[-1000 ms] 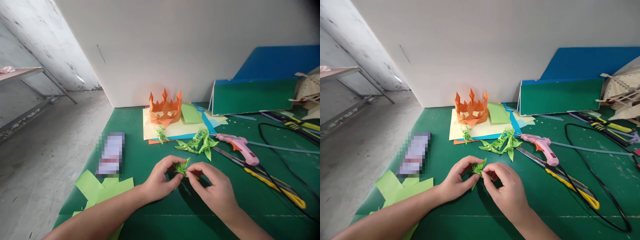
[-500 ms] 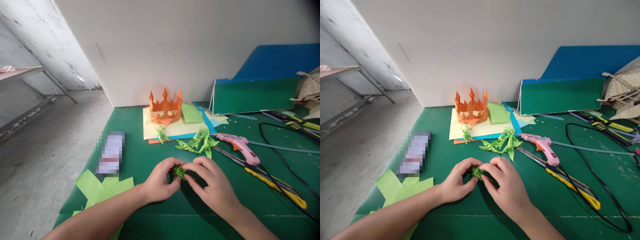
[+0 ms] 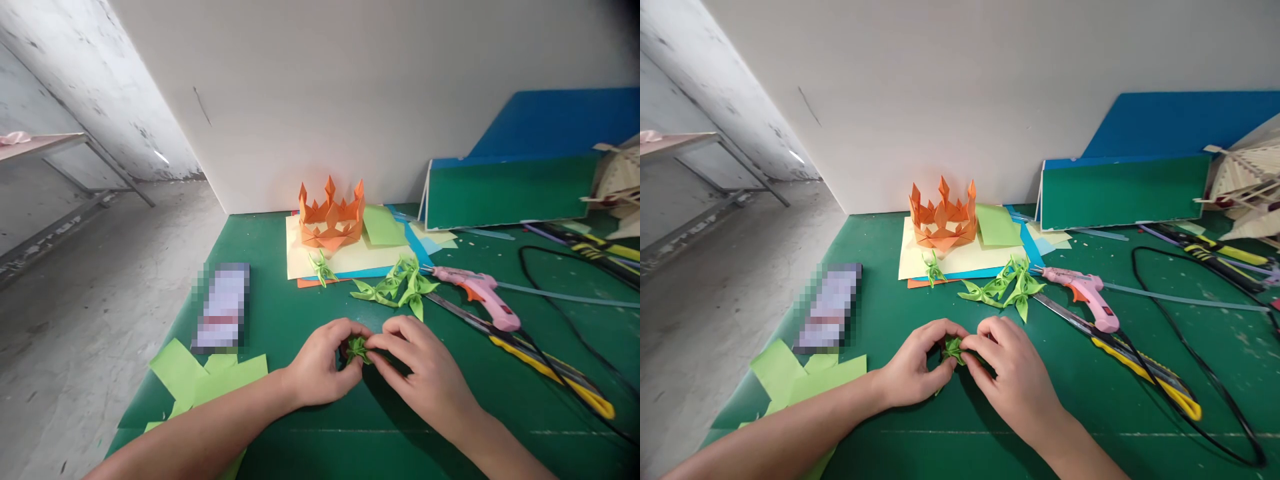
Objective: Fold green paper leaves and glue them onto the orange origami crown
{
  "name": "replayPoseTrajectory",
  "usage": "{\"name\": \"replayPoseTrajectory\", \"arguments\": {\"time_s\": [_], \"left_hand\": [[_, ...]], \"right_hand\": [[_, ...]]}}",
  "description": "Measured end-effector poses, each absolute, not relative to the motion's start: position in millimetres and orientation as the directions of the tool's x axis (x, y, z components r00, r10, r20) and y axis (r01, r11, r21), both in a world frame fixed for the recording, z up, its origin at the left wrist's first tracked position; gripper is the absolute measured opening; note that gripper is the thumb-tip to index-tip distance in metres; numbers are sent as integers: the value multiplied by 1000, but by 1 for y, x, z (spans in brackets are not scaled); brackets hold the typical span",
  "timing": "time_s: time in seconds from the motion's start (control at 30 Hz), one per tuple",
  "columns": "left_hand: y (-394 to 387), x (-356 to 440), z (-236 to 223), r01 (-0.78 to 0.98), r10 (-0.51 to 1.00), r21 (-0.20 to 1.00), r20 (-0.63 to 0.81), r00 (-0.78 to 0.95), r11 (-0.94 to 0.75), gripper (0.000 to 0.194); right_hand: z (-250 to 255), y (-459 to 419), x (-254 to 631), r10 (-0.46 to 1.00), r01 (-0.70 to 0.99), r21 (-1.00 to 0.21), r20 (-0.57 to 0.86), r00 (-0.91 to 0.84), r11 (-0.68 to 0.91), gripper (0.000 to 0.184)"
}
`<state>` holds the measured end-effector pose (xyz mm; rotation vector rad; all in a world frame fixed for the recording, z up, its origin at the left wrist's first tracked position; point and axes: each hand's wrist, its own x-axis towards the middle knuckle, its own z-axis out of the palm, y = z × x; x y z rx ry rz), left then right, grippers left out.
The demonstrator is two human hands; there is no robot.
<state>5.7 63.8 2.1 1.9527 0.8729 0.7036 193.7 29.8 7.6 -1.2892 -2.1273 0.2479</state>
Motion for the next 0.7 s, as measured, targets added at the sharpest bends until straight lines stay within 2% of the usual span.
{"name": "replayPoseTrajectory", "arguments": {"time_s": [0.7], "left_hand": [[62,5,-1,281,737,836,199,646,-471,30]], "right_hand": [[7,29,186,840,718,-463,431,-331,520,10]]}}
